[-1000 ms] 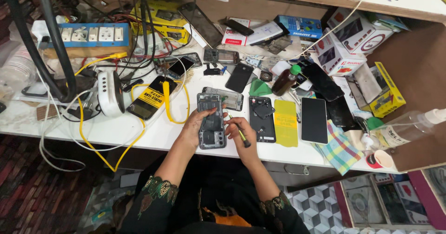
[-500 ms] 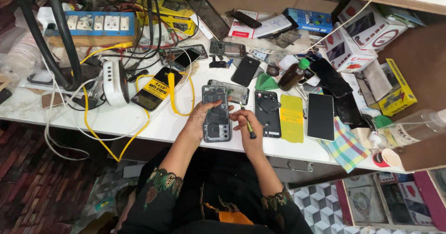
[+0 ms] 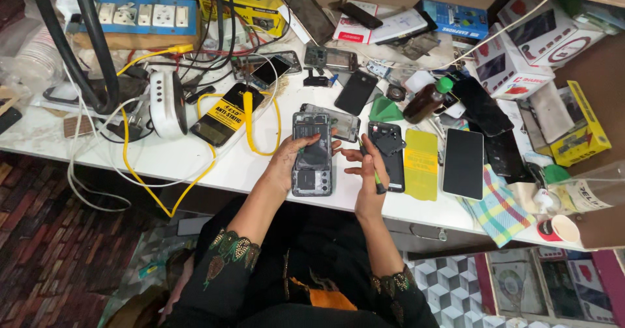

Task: The person removes a yellow protective film from a disassembled smartphone, then uses a screwdriver to loosen and reposition internal components. The person repeatedly opens and closes the phone casing while adjusting parts inside.

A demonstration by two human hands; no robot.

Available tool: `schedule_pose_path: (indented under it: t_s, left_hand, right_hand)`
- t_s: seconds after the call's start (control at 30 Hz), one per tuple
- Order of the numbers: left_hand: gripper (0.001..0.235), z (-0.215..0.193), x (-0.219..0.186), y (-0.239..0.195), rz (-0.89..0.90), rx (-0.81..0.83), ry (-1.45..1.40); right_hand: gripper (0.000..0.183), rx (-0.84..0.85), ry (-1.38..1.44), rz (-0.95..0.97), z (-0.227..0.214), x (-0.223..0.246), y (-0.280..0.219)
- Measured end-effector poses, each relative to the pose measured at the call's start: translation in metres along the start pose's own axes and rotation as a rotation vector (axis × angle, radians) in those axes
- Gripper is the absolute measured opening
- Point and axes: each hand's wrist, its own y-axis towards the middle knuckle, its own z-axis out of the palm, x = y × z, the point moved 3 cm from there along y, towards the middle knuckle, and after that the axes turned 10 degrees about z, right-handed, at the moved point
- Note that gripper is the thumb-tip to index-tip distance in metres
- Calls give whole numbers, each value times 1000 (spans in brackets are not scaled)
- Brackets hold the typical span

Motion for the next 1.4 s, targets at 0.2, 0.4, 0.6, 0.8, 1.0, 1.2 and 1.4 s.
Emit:
schedule_pose_path:
  t_s: [0.2, 0.4, 0.6, 0.8, 1.0, 1.2, 1.4]
  left_hand:
    - [47, 0, -2, -2, -16, 3, 28]
    - [49, -4, 1, -1, 1, -41, -24]
    - [46, -13, 1, 6, 184, 36, -224]
    - [44, -20, -4, 6, 274, -117, -288]
    - [45, -14, -5, 1, 253, -84, -311]
    - [49, -12, -5, 0, 238, -133, -299]
    - [51, -5, -9, -4, 243, -99, -251]
  right_hand:
    - [45, 10, -64, 23, 5, 0, 1]
    - [27, -47, -447, -192, 14, 15, -1]
    - [46, -48, -1023, -313, 30, 27, -8]
    - [42, 13, -1388, -303, 46, 21, -7]
    - [45, 14, -1562, -223, 49, 17, -6]
    - [47, -7, -1356, -142, 38, 16, -2]
    - [23, 56, -337, 163, 36, -3, 1]
